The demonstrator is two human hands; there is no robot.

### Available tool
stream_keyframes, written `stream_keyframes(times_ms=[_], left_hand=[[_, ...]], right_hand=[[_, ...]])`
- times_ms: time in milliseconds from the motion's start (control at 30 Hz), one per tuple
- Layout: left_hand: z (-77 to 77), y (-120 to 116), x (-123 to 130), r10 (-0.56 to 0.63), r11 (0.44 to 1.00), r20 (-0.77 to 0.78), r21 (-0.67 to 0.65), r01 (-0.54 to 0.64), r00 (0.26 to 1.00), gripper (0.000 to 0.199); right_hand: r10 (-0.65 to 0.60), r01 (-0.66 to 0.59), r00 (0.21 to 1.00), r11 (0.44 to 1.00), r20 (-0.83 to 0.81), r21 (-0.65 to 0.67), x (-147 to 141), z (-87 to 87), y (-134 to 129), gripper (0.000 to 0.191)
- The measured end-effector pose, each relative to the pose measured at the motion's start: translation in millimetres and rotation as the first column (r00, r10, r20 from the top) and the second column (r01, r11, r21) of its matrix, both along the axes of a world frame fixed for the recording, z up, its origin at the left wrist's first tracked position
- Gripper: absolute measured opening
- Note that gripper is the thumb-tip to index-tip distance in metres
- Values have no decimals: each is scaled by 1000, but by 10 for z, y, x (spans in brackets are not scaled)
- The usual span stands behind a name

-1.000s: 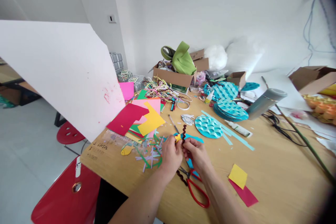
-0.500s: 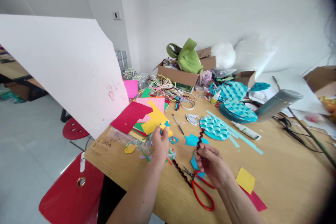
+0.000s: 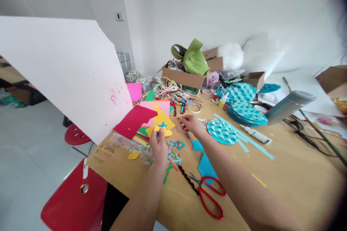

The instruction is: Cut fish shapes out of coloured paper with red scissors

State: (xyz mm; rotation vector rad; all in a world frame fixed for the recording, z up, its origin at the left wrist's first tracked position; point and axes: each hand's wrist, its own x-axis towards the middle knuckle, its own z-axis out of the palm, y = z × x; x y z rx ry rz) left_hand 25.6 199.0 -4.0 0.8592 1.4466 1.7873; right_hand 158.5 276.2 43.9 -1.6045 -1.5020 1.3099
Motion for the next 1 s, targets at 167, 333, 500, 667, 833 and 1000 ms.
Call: stream_keyframes(times_ms=[167, 333, 500, 667, 833, 1000], left_hand=[[33, -13, 24, -13, 999, 125, 44, 8, 992, 32], [105, -21, 38, -41, 996, 231, 91, 20, 972, 30], [95, -12, 42, -102, 993, 296, 94, 77, 950, 29], [75, -4, 66, -180, 984, 342, 66, 167, 922, 29], [102, -16, 68, -227, 974, 320, 54, 222, 920, 28], [99, -41, 95, -306, 952, 284, 58, 302, 909, 40]], right_hand=[[323, -320, 927, 946, 193, -47, 308, -35, -887, 13], [389, -403, 818, 913, 425, -62, 246, -149, -1532, 17], [385, -432, 774, 901, 503, -25, 257, -45, -1405, 11], [259, -313, 835, 949, 486, 31, 270, 232, -474, 20], [187, -247, 916, 960, 354, 133, 23, 372, 192, 30], [384, -400, 914, 906, 129, 139, 21, 211, -157, 33]])
